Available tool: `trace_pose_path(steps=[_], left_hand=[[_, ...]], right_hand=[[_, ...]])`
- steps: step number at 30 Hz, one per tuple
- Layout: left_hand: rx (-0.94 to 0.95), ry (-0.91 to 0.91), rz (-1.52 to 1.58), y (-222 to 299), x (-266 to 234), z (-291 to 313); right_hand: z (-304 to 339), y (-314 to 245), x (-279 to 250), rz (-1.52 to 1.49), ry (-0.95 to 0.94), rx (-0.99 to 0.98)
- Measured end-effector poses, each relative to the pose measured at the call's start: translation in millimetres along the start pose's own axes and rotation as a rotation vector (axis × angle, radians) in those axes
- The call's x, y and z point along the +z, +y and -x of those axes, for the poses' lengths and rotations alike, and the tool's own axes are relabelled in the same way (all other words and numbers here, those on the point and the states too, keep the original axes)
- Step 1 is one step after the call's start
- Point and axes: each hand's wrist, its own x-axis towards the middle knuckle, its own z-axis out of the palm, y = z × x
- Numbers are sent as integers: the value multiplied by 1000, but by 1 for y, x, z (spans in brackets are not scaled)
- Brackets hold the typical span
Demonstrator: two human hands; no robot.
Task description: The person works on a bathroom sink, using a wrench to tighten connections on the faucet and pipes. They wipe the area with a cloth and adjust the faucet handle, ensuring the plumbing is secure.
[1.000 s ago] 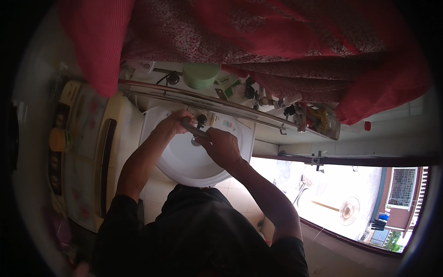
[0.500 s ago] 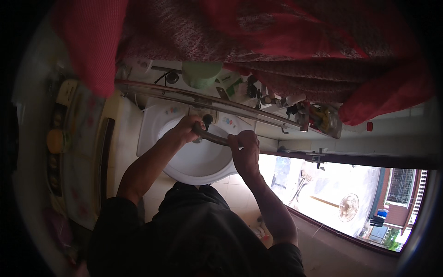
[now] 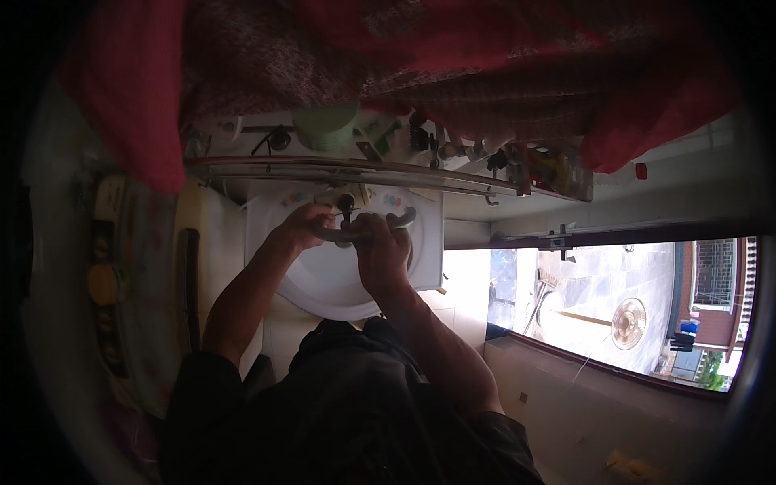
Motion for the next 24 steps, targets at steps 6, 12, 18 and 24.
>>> trace_pose_path(steps=[6, 12, 18, 24], left_hand=[[8, -108, -65, 2, -30, -5], [70, -31, -32, 4, -41, -22], [-60, -37, -110, 9, -31, -15], [26, -38, 91, -10, -5, 1]], right_hand=[[-22, 5, 31, 439, -99, -211], [-20, 6, 34, -155, 59, 134], [-6, 19, 33, 58, 95, -70], [-6, 24, 8, 124, 31, -55]])
